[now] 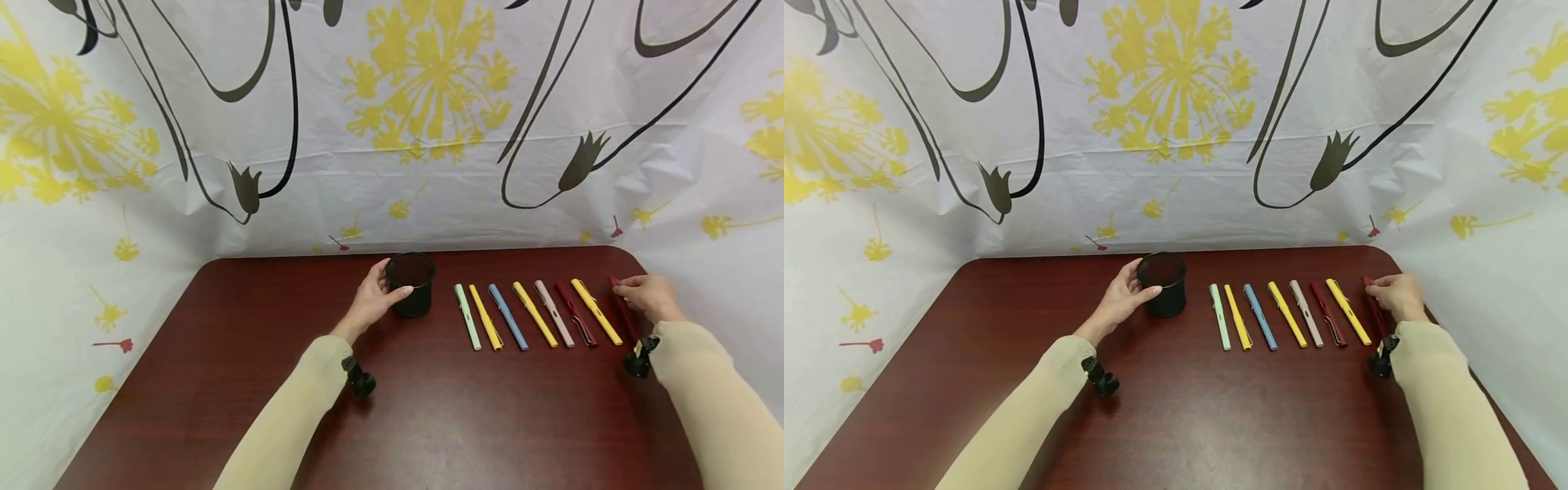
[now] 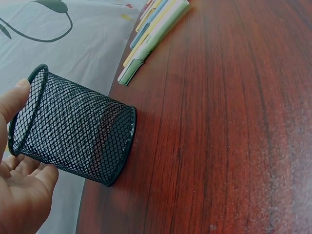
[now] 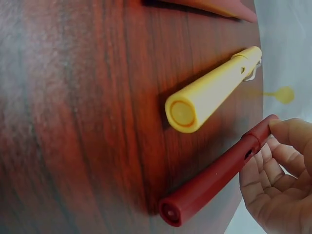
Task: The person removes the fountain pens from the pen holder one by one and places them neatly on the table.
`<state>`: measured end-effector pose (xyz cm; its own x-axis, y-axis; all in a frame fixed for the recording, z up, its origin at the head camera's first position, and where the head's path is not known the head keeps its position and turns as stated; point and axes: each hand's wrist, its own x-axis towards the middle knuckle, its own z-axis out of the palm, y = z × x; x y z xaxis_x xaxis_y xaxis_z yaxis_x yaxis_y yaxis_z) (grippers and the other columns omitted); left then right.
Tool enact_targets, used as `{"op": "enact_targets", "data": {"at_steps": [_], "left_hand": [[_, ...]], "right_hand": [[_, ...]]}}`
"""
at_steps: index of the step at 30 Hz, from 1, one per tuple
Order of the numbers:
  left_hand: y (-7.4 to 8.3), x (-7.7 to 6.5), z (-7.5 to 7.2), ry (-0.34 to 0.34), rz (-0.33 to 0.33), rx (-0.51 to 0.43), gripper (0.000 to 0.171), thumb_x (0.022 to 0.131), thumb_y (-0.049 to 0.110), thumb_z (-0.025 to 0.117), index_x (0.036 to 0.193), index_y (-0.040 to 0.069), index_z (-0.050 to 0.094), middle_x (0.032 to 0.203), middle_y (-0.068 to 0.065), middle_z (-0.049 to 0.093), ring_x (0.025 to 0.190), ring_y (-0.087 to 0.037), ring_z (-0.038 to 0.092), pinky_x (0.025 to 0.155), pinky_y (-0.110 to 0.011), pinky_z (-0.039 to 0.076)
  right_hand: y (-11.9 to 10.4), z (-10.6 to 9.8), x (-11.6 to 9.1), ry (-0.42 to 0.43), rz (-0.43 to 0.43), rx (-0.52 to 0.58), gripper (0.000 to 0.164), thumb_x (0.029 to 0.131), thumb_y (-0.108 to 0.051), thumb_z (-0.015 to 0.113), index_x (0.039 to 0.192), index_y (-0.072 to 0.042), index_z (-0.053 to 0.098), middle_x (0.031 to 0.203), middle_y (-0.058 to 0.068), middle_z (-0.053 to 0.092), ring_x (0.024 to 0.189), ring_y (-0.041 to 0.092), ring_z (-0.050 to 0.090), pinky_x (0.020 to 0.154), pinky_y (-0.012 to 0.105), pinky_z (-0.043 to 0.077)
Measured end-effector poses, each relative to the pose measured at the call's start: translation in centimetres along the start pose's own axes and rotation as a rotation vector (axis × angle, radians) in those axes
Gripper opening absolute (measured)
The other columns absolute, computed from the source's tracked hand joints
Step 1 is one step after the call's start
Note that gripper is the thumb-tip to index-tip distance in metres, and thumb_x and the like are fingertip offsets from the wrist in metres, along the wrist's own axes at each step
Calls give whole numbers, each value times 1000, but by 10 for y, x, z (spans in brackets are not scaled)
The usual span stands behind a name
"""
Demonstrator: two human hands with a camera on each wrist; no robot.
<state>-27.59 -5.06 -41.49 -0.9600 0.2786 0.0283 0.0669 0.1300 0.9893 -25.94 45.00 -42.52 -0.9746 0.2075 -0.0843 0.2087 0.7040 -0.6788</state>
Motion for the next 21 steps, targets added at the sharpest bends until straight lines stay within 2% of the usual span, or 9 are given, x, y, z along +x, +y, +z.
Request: {"op": "enact_targets", "data": {"at_steps": [5, 13, 21], "left_hand": [[17, -11, 2, -2, 16, 15, 77, 87, 8, 66, 148, 0, 19, 148, -22, 33, 137, -32, 33, 111, -43, 30], [20, -12, 2, 0, 19, 20, 78, 87, 9, 67, 148, 0, 20, 147, -22, 33, 136, -32, 34, 111, -44, 30], [19, -13, 2, -4, 11, 22, 78, 87, 10, 68, 148, 1, 20, 148, -21, 33, 137, -30, 34, 112, -42, 29]], "right_hand": [[-3, 2, -1, 19, -26, -73, 41, 89, -11, 57, 110, 23, 52, 65, -2, 60, 55, 5, 53, 51, 24, 47], [-7, 4, -2, 29, -22, -139, 37, 88, -13, 58, 107, 20, 56, 63, 1, 60, 57, 10, 50, 51, 27, 44], [-6, 8, -2, 20, 10, -129, 38, 90, -13, 59, 106, 21, 56, 82, 23, 59, 63, 16, 49, 52, 29, 45]]}}
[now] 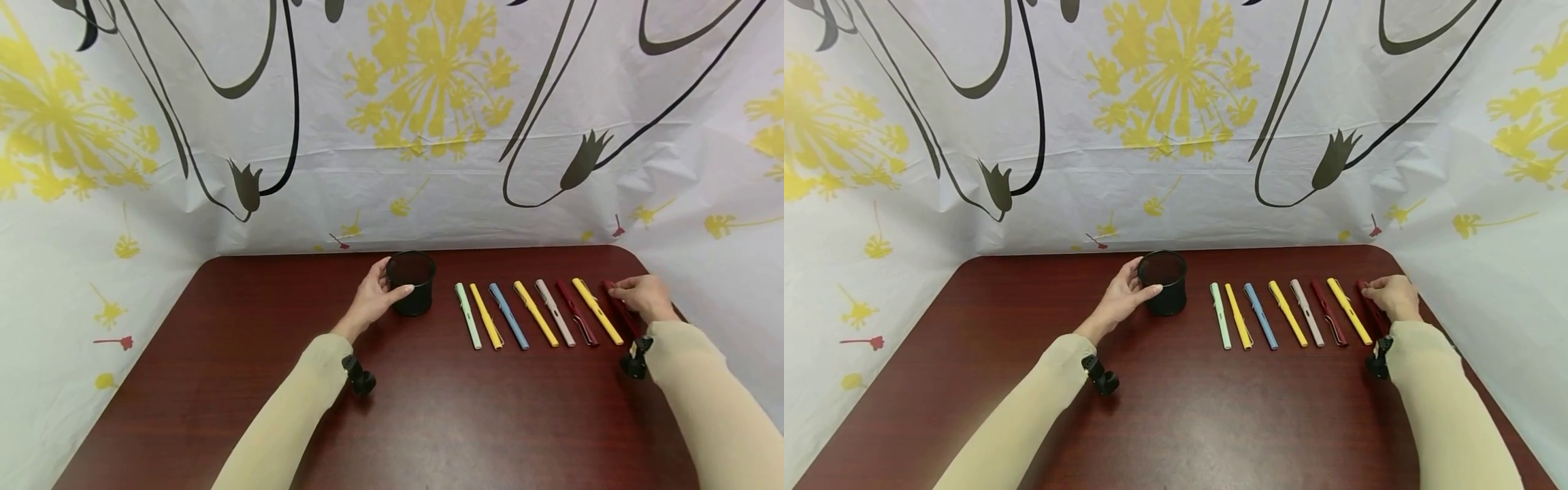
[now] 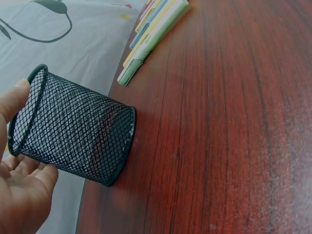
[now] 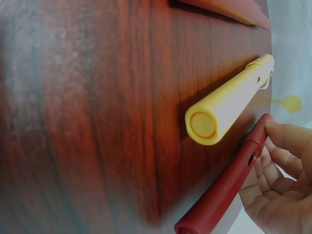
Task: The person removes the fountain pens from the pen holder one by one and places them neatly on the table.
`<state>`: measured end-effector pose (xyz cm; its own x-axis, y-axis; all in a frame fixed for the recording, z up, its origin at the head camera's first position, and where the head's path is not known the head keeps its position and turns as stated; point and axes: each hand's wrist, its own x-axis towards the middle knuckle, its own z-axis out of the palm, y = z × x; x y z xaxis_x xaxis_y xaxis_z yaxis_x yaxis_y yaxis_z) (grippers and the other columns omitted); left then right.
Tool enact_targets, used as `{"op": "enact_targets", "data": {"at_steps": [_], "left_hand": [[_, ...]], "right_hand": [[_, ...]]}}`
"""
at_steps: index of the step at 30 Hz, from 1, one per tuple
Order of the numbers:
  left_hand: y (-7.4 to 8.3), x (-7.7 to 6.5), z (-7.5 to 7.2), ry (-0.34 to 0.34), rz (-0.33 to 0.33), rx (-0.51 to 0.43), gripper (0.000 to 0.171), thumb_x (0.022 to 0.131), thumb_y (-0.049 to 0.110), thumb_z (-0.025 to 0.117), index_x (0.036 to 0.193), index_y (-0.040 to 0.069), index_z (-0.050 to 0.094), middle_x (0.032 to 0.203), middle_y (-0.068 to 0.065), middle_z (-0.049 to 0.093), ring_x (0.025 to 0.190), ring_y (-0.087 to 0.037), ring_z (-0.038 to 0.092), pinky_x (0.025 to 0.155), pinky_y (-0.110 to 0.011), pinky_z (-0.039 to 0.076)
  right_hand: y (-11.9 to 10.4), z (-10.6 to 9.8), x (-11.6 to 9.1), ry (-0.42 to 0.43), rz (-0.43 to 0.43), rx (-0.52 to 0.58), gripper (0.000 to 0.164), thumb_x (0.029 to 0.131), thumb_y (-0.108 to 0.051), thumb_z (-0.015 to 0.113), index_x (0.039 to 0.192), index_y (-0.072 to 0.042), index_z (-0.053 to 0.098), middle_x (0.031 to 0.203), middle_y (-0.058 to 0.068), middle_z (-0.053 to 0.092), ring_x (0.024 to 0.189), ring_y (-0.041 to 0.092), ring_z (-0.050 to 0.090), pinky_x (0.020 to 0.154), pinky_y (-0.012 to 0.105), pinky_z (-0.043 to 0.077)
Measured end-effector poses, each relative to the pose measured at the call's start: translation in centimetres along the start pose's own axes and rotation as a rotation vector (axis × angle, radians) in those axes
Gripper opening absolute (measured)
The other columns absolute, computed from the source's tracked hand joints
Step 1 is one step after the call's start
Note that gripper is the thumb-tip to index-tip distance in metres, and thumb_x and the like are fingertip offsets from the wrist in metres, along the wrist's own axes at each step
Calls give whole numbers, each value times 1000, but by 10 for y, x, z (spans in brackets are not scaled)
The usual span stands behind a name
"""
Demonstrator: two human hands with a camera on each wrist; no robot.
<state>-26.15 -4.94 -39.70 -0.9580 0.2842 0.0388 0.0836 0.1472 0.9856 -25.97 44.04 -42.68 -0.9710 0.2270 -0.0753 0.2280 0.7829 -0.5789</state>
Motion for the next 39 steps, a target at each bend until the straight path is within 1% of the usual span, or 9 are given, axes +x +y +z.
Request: {"op": "enact_targets", "data": {"at_steps": [3, 5, 10, 13, 16, 23, 29, 35, 39], "left_hand": [[0, 0, 0, 0, 3, -1, 78, 87, 10, 68, 148, 1, 21, 147, -21, 33, 137, -30, 33, 111, -42, 29], [-8, 6, 0, 0, 3, -4, 78, 87, 10, 68, 148, 1, 20, 148, -21, 33, 137, -30, 33, 111, -42, 29], [-29, 19, 0, 14, 9, -21, 80, 86, 13, 70, 149, 6, 20, 149, -18, 32, 138, -28, 33, 111, -43, 29], [-31, 18, 1, 27, 6, -26, 80, 85, 15, 70, 149, 9, 23, 148, -15, 34, 137, -26, 34, 111, -41, 30], [-30, 19, 2, 31, -1, -20, 79, 85, 15, 71, 149, 9, 23, 148, -14, 35, 137, -25, 35, 111, -40, 31], [-30, 20, 5, 18, 23, -28, 81, 85, 13, 70, 149, 6, 21, 149, -17, 33, 137, -27, 34, 112, -43, 29], [-30, 22, 6, 21, 18, -4, 79, 84, 14, 71, 148, 8, 25, 147, -15, 36, 136, -26, 36, 111, -41, 31], [-31, 21, 3, 36, 13, 71, 80, 83, 17, 73, 147, 8, 27, 144, -16, 40, 133, -27, 41, 108, -41, 36], [-32, 20, -1, 38, 2, 160, 82, 83, 25, 73, 148, 11, 26, 144, -14, 40, 132, -27, 42, 106, -41, 38]], "right_hand": [[2, 1, 0, 8, -14, -13, 38, 91, -14, 59, 107, 20, 57, 86, 26, 59, 63, 16, 50, 52, 29, 44], [2, 2, 0, 15, -15, -23, 38, 91, -15, 59, 107, 20, 57, 90, 29, 58, 65, 18, 50, 52, 28, 44], [0, 3, -3, 28, -11, -41, 39, 91, -15, 58, 108, 20, 57, 103, 36, 53, 80, 36, 50, 58, 35, 45], [0, 3, -5, 31, -11, -45, 40, 91, -16, 58, 108, 20, 57, 107, 37, 51, 88, 43, 47, 65, 44, 45], [2, 3, -5, 35, -10, -49, 40, 92, -16, 57, 108, 20, 57, 108, 37, 52, 89, 44, 46, 67, 48, 44], [4, 2, -8, 42, -6, -65, 41, 92, -18, 57, 108, 20, 56, 109, 38, 51, 89, 45, 48, 69, 50, 44], [4, 0, -10, 44, -9, -58, 46, 93, -22, 56, 110, 20, 53, 108, 38, 51, 88, 44, 50, 68, 48, 46], [-4, 1, -12, 61, -73, -97, 50, 94, -25, 55, 114, 21, 50, 111, 40, 50, 91, 48, 50, 73, 53, 45], [-20, 5, -12, 77, -117, -101, 52, 95, -26, 52, 119, 20, 47, 112, 40, 50, 93, 50, 50, 75, 55, 44]]}}
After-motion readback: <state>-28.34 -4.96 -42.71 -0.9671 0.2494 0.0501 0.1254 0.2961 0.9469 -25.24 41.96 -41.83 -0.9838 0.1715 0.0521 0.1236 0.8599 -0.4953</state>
